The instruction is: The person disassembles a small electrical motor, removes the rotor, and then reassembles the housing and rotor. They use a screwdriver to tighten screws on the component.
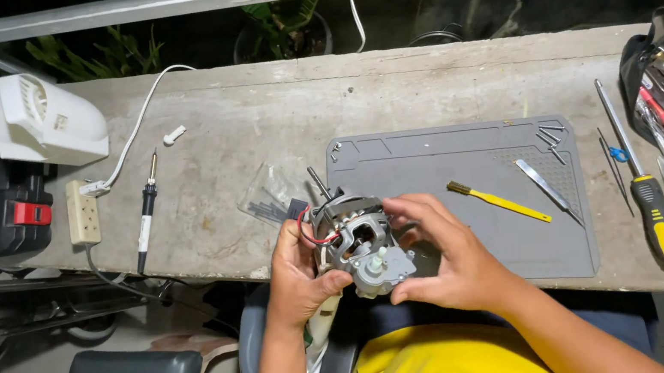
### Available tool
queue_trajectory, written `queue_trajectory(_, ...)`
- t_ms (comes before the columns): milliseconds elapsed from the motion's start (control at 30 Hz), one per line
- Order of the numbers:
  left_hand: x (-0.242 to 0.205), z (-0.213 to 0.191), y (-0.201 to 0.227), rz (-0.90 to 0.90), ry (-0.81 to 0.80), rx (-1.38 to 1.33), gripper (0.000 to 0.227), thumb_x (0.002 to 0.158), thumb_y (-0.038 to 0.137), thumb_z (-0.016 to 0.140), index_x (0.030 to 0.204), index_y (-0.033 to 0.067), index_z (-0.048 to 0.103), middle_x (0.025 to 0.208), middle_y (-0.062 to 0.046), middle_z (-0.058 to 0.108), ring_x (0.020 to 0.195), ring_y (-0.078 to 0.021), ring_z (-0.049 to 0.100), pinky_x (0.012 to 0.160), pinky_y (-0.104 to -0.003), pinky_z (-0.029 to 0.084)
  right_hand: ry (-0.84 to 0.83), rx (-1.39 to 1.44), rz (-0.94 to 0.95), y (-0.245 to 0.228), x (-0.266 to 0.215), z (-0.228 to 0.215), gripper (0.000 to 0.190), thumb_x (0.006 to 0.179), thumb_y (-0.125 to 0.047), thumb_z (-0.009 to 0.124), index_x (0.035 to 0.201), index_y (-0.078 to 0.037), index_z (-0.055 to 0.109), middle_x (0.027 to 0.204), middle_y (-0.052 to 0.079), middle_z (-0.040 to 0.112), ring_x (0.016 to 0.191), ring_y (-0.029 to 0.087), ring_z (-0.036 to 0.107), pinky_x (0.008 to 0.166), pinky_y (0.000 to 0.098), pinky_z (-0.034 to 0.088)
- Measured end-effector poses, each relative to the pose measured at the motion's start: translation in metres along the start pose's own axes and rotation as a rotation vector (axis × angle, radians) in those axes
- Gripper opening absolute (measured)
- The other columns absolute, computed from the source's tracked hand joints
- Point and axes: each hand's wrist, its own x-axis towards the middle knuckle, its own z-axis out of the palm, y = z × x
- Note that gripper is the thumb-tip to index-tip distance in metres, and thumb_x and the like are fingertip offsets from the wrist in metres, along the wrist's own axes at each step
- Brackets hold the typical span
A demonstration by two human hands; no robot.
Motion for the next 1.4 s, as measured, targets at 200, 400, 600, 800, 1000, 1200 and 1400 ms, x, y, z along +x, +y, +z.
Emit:
queue_trajectory(200,0.005,0.005,0.006,-0.019,0.029,-0.071,0.076,0.056,0.018,0.103,0.1,0.0091,0.042,0.091,-0.007,0.063,0.086,-0.0137,0.061,0.071,-0.023,0.055,-0.02,0.201,-0.032,0.007,0.012,-0.003,0.106,0.056,-0.036,0.102,0.144,0.0,0.054,0.117,0.014,0.059,0.095,0.022,0.063,0.084,0.0389,0.062)
queue_trajectory(400,0.005,0.009,0.009,-0.06,0.034,-0.064,0.078,0.056,0.023,0.102,0.104,0.0112,0.042,0.094,-0.003,0.062,0.088,-0.0111,0.062,0.072,-0.021,0.056,-0.053,0.151,-0.075,-0.002,0.02,-0.01,0.101,0.054,-0.039,0.103,0.134,0.003,0.057,0.1,0.013,0.059,0.086,0.022,0.065,0.078,0.0369,0.064)
queue_trajectory(600,0.003,-0.003,-0.006,-0.067,0.068,-0.076,0.079,0.053,0.027,0.101,0.104,0.0114,0.042,0.093,-0.004,0.062,0.087,-0.0126,0.063,0.069,-0.022,0.058,-0.046,0.063,-0.121,-0.01,0.027,-0.012,0.095,0.051,-0.042,0.103,0.124,0.003,0.061,0.096,0.015,0.062,0.083,0.026,0.069,0.078,0.0394,0.065)
queue_trajectory(800,0.002,-0.003,-0.008,-0.063,0.085,-0.089,0.08,0.053,0.026,0.101,0.105,0.0112,0.042,0.093,-0.005,0.063,0.087,-0.0128,0.065,0.07,-0.022,0.058,-0.006,0.07,-0.101,-0.008,0.024,-0.01,0.094,0.048,-0.048,0.102,0.122,-0.002,0.066,0.094,0.012,0.066,0.082,0.025,0.069,0.077,0.0406,0.063)
queue_trajectory(1000,0.002,-0.001,-0.007,-0.052,0.079,-0.093,0.079,0.054,0.026,0.1,0.105,0.0114,0.042,0.093,-0.005,0.063,0.087,-0.0125,0.065,0.07,-0.022,0.058,-0.016,0.115,-0.055,-0.003,0.022,-0.011,0.095,0.05,-0.043,0.104,0.125,-0.001,0.064,0.106,0.012,0.063,0.092,0.022,0.066,0.081,0.0365,0.062)
queue_trajectory(1200,0.004,-0.003,-0.009,-0.038,0.062,-0.12,0.079,0.054,0.028,0.099,0.106,0.0119,0.042,0.095,-0.005,0.063,0.089,-0.0132,0.064,0.071,-0.023,0.058,-0.136,0.265,0.033,0.012,0.024,-0.017,0.09,0.051,-0.041,0.104,0.121,-0.002,0.063,0.106,0.008,0.062,0.096,0.018,0.065,0.086,0.0341,0.061)
queue_trajectory(1400,0.007,-0.007,-0.013,-0.006,0.028,-0.089,0.078,0.06,0.045,0.092,0.108,0.0136,0.04,0.094,-0.007,0.061,0.088,-0.0143,0.061,0.073,-0.026,0.058,-0.09,0.232,-0.018,-0.004,0.03,-0.014,0.068,0.063,-0.034,0.099,0.113,0.001,0.068,0.095,0.01,0.064,0.087,0.019,0.069,0.08,0.0344,0.064)
